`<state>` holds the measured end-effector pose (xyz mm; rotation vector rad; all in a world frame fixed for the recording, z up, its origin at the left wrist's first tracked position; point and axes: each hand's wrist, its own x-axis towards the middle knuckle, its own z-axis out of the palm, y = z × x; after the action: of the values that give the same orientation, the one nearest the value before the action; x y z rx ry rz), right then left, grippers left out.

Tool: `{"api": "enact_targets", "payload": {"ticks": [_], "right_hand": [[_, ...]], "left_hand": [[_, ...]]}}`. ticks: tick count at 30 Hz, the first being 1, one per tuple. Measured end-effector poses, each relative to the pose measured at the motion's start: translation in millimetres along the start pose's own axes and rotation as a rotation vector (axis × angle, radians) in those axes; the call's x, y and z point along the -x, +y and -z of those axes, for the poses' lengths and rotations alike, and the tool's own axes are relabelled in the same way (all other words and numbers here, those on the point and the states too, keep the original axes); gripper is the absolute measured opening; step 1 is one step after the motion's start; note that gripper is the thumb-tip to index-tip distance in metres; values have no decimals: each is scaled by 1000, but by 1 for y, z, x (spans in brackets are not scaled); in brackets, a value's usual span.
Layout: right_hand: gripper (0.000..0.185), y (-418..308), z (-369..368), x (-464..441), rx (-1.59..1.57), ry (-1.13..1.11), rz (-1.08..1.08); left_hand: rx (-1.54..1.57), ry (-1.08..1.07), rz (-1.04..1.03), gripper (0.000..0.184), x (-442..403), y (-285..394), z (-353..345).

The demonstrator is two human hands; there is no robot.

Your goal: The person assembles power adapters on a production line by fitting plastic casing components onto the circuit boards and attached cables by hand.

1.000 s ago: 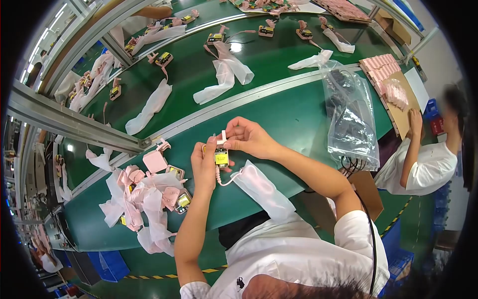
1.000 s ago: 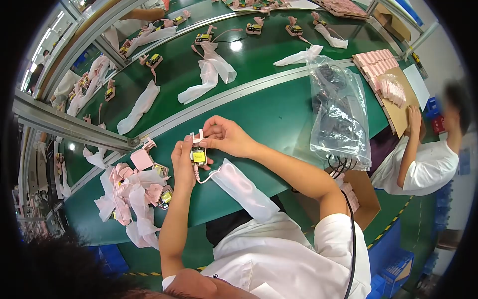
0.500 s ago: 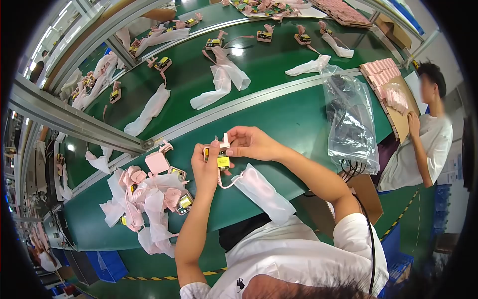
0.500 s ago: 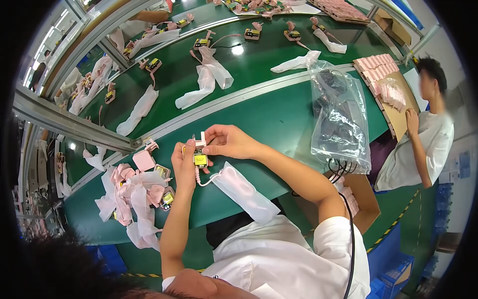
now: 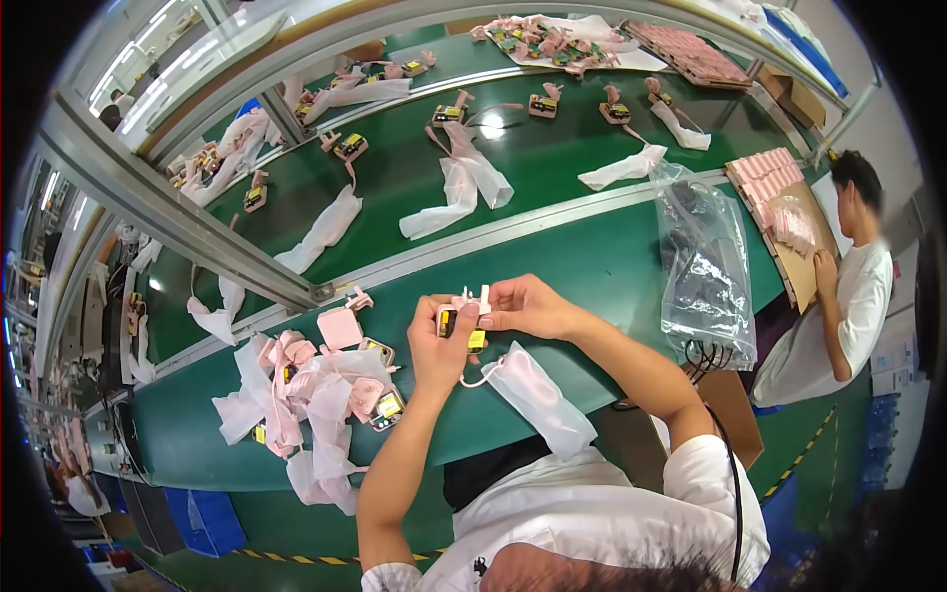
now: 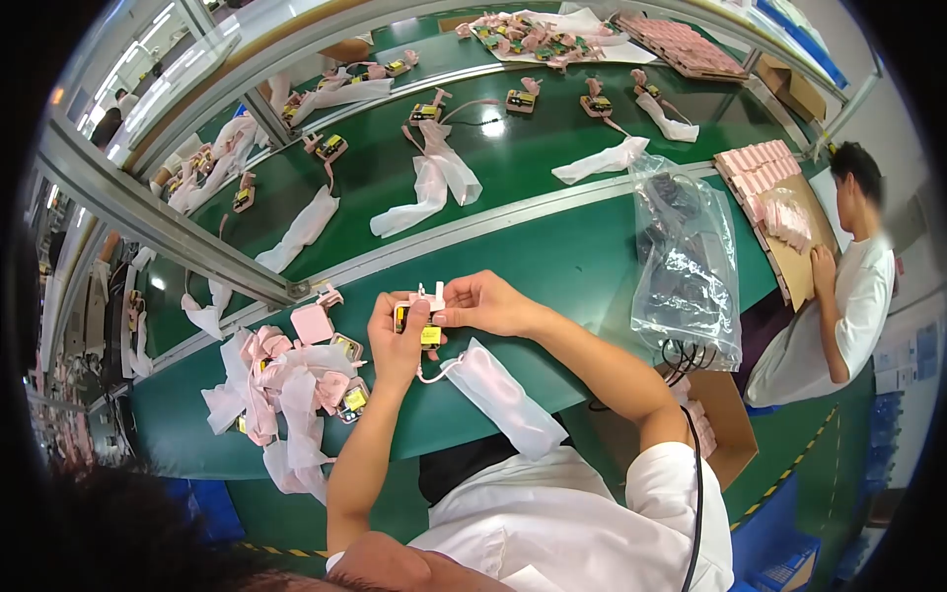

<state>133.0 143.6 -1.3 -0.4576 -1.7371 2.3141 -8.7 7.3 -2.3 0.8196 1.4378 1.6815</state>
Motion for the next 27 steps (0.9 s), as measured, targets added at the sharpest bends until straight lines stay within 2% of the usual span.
{"api": "enact_targets", "payload": {"ticks": [5, 8, 9, 11, 15, 17, 20, 22, 26, 27], "right_hand": [[18, -4, 4, -2, 16, 10, 15], [19, -24, 4, -9, 128, 82, 73], [19, -34, 5, -12, 111, 110, 110], [21, -59, 12, -20, 109, 205, 153], [24, -109, 21, -51, 189, 480, 451], [24, -132, 7, -65, 73, 615, 691], [24, -149, -2, -91, -21, 725, 904], [27, -144, 0, -121, -114, 708, 896], [31, -109, 10, -189, -60, 631, 600], [34, -94, 16, -212, 11, 683, 535]], "left_hand": [[118, -4, 52, 39, 0, 3, -1], [-48, 83, -233, 42, -6, -14, 4], [-11, 106, -357, 43, -9, -20, 3], [-232, 197, -536, 40, -9, -9, 8], [-534, 341, -910, 35, -2, 3, 9], [-515, 317, -922, 34, 4, 4, 3], [-527, 306, -935, 32, 0, 3, 0], [-506, 240, -898, 28, -2, 1, 0], [-539, 219, -893, 24, -2, 0, -3], [-550, 206, -903, 23, -2, 0, -3]]}}
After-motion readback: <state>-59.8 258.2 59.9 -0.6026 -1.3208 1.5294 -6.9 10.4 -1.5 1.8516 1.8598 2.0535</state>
